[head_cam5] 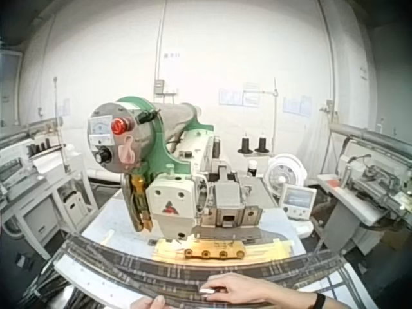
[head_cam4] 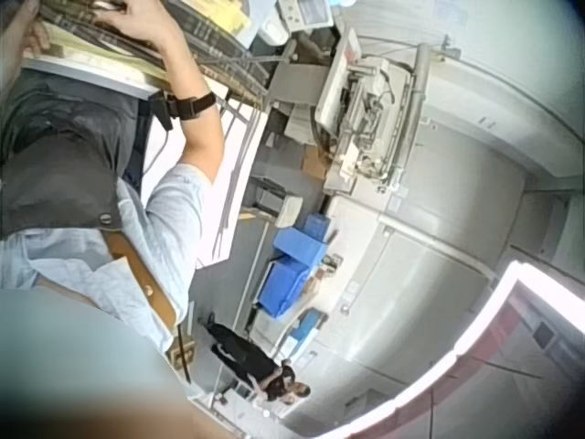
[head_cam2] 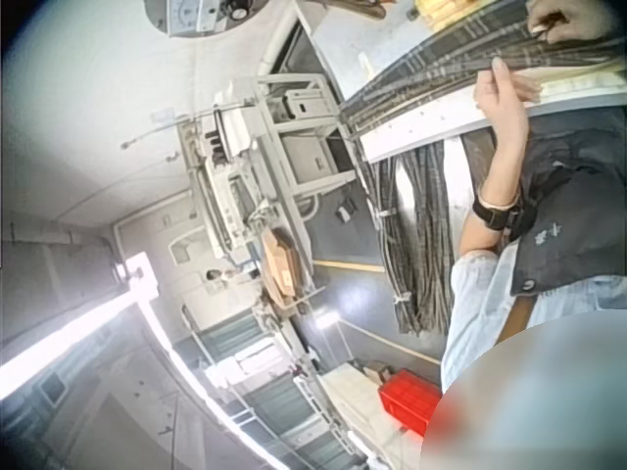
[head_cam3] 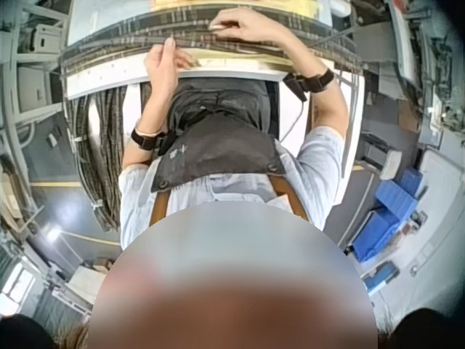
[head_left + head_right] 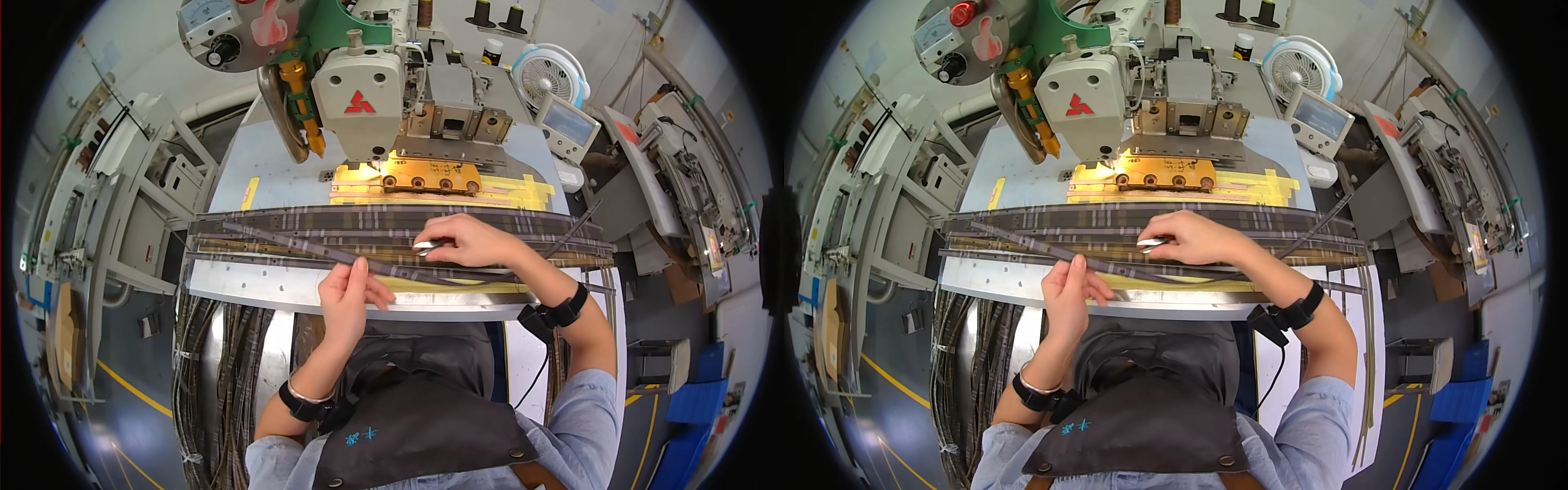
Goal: Using an industrial sewing machine to join or edge leather/fabric straps.
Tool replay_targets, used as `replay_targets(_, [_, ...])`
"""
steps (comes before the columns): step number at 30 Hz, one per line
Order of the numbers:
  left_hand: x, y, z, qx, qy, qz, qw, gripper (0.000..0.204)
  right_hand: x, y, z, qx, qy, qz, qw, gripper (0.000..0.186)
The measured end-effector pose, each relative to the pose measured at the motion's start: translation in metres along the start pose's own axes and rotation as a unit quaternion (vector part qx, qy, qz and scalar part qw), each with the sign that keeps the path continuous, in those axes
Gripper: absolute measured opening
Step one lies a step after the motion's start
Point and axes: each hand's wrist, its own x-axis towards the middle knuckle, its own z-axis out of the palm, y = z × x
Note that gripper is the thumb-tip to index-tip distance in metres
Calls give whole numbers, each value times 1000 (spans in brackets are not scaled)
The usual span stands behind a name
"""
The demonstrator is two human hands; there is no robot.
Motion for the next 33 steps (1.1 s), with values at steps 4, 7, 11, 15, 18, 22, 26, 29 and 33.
replay_targets(4, [-11,2,-23,53,-14,-126,991,33,-29,22,-29,-23,98,95,990,23])
replay_targets(7, [-7,5,-41,115,-57,-279,952,34,-54,42,-47,-311,148,252,904,24])
replay_targets(11, [0,11,-50,448,-67,-94,886,30,-70,68,-52,-278,198,236,910,24])
replay_targets(15, [27,14,-49,652,-13,303,695,26,-74,95,-62,-178,183,231,939,25])
replay_targets(18, [50,15,-59,646,-49,328,688,38,-89,107,-79,-183,204,254,928,25])
replay_targets(22, [79,13,-88,687,4,266,676,50,-112,102,-92,-187,237,324,896,31])
replay_targets(26, [103,11,-111,741,45,152,653,64,-109,91,-84,-159,229,208,938,30])
replay_targets(29, [112,9,-115,732,30,129,668,66,-104,90,-86,-256,182,209,926,27])
replay_targets(33, [116,7,-119,751,18,128,647,65,-122,98,-99,-269,224,212,912,23])
